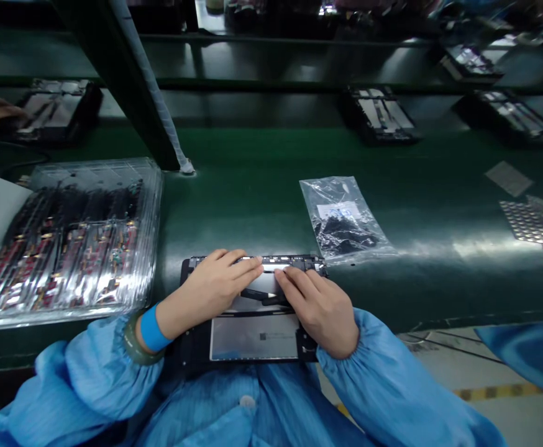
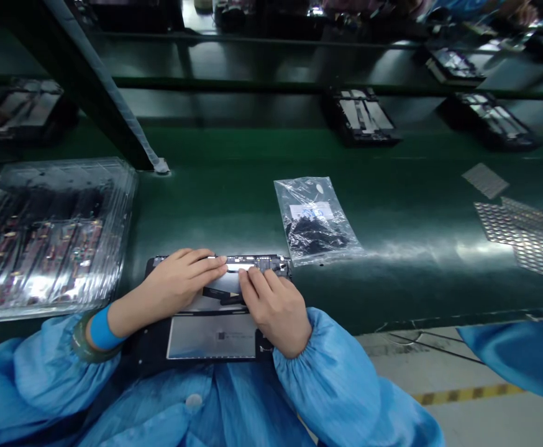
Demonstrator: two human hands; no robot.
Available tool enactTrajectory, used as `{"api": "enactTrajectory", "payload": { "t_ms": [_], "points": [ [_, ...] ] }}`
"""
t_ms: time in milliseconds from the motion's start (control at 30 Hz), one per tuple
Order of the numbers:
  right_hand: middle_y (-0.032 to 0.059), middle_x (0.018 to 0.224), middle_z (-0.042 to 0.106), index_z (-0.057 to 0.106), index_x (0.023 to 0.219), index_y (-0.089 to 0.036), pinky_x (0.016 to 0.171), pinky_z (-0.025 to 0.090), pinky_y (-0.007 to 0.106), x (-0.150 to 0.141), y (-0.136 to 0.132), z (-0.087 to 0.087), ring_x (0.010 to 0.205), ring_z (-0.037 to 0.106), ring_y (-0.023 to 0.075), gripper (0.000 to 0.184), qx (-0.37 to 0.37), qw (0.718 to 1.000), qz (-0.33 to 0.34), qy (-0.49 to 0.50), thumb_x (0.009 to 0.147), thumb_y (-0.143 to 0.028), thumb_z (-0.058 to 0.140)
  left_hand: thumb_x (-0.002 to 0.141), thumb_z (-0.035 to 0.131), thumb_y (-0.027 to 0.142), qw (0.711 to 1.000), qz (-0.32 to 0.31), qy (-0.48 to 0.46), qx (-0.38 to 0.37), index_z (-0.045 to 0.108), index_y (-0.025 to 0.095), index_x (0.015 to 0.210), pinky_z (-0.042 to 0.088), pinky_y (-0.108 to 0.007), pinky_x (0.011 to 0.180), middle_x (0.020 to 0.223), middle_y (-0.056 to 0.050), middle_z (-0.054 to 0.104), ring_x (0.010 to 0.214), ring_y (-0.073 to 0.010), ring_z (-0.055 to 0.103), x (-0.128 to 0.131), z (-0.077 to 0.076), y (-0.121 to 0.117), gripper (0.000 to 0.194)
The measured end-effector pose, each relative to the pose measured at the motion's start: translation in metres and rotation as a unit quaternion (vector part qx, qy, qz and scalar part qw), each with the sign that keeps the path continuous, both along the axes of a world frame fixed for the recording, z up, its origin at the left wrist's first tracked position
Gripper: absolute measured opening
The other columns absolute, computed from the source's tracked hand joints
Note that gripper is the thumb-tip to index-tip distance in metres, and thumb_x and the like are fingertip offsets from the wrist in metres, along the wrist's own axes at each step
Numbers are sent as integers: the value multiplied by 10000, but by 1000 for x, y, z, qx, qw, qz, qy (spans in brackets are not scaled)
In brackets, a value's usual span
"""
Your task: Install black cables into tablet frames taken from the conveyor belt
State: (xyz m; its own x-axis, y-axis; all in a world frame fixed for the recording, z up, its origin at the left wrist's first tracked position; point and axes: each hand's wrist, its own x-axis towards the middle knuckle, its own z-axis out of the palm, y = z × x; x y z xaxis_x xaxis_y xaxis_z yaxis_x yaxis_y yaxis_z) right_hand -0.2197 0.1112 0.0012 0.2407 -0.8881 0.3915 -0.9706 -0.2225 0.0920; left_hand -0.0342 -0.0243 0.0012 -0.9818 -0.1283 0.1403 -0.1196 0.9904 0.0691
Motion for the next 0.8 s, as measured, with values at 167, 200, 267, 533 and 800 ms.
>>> {"api": "enactTrajectory", "payload": {
  "t_ms": [167,200,267,533,800],
  "points": [
    [127,1120,670,658,1121,-87,590,402,343,-2,7,2,773,552,229,293,18,999,-25,31,927,-86,438,866,503,70,1000,2,5,10,547,155,1246,448,-365,811,1295,-72,592,1111,-250,522,0,-4,0,392],
    [137,1180,646,650,1141,-94,607,420,345,-4,10,2,790,561,234,307,22,999,-36,30,922,-80,436,864,503,68,1000,6,9,23,551,159,1243,452,-367,817,1288,-75,596,1112,-248,527,1,-4,-1,393],
    [152,1276,589,625,1190,-113,663,460,349,-10,20,0,839,583,237,344,20,998,-68,0,908,-63,434,873,490,72,997,14,10,71,569,187,1227,458,-369,838,1273,-69,602,1110,-233,542,1,-1,-4,380],
    [65,955,671,637,1086,-216,710,540,330,-29,69,-21,848,661,221,254,20,923,-258,-286,953,-375,488,955,465,331,966,108,-27,234,556,174,1175,482,-365,868,1169,-85,604,1039,-203,583,-7,17,-14,285],
    [100,1093,623,623,1125,-219,842,529,371,-13,41,-11,994,622,234,229,-28,923,-202,-327,940,-282,503,985,401,266,988,24,11,154,569,211,1221,449,-387,934,1282,-88,568,1135,-210,544,-10,8,-6,295]
  ]
}}
